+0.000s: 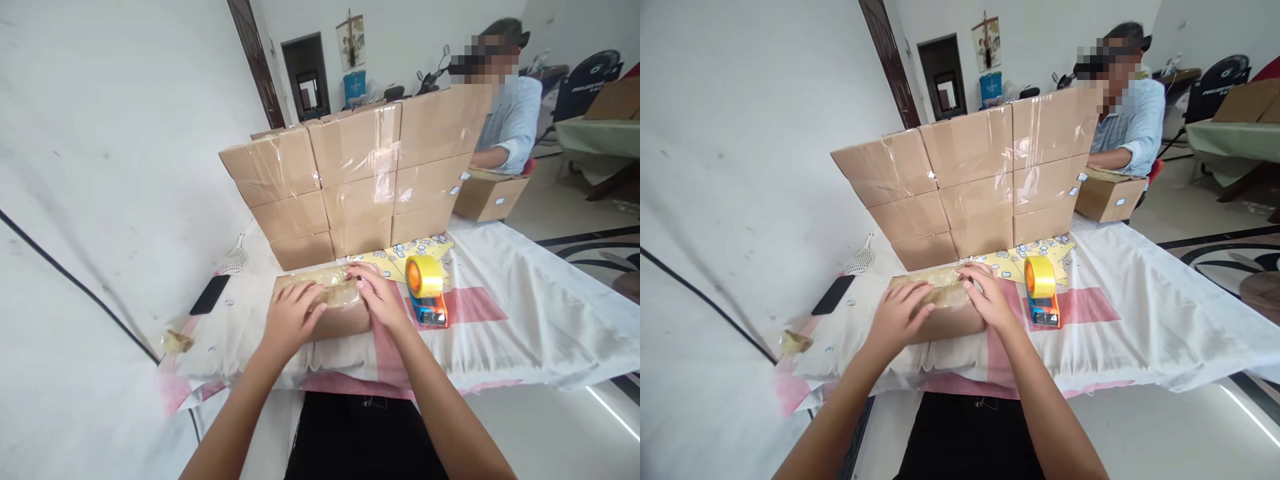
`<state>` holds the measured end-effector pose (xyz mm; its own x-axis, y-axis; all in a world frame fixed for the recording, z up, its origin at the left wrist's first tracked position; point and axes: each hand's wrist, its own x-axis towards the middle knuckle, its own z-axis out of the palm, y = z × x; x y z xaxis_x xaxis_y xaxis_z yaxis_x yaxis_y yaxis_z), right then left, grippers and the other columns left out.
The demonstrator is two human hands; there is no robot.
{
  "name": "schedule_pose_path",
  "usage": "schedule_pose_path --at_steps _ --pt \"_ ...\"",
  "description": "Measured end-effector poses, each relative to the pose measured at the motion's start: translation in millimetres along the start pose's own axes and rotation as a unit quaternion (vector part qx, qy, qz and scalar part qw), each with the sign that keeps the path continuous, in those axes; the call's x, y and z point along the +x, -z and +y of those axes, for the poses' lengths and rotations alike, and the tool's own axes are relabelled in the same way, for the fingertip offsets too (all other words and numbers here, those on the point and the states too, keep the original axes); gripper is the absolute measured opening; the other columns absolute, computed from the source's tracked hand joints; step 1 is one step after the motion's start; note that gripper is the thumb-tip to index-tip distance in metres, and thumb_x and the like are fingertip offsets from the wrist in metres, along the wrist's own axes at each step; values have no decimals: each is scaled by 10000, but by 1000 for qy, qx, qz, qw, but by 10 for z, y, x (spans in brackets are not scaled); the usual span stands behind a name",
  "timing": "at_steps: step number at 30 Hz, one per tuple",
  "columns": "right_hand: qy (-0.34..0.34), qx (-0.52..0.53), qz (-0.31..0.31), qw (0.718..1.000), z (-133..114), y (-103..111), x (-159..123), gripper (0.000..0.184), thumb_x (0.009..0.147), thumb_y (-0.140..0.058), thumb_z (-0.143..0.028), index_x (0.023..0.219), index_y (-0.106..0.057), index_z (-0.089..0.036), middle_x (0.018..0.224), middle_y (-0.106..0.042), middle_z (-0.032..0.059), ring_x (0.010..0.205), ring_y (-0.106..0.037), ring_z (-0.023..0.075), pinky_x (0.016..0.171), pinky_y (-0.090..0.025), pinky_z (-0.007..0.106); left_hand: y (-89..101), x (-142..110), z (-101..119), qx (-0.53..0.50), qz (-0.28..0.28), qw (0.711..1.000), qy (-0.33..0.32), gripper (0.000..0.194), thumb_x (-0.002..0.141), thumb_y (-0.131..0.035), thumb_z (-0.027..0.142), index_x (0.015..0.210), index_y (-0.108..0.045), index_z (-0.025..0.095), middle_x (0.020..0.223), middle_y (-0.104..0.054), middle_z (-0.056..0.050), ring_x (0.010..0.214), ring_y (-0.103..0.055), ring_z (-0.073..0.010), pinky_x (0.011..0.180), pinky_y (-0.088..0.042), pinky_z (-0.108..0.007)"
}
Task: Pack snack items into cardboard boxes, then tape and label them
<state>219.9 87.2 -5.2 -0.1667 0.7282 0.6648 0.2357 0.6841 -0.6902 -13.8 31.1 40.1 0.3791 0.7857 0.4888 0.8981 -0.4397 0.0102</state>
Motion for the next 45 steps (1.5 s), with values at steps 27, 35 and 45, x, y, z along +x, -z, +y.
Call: schedule_pose_path --at_steps 27,35,45 --pt "-324 -208 259 886 311 134 -734 789 798 -612 -457 1469 -398 -101 1585 -336 291 1496 -262 476 1171 -127 740 -243 -95 479 -24 2 996 82 574 908 -649 413 1439 -558 215 1504 -572 -109 1357 -543 -361 1138 -400 -556" --pt "-369 -271 338 822 263 433 -772 687 623 -812 -590 1105 -513 -203 1331 -558 270 1370 -369 522 1107 -145 774 -295 -127 483 -34 27 995 87 568 913 -637 419 1436 -556 213 1499 -578 -105 1367 -534 -356 1151 -371 -553" --pt "-388 -38 387 835 485 584 -408 392 657 -803 -499 867 -639 -212 922 -765 130 902 -726 341 785 -592 481 -334 -166 505 -40 52 994 90 571 903 -645 399 1439 -549 228 1489 -587 -109 1367 -532 -362 1154 -348 -554"
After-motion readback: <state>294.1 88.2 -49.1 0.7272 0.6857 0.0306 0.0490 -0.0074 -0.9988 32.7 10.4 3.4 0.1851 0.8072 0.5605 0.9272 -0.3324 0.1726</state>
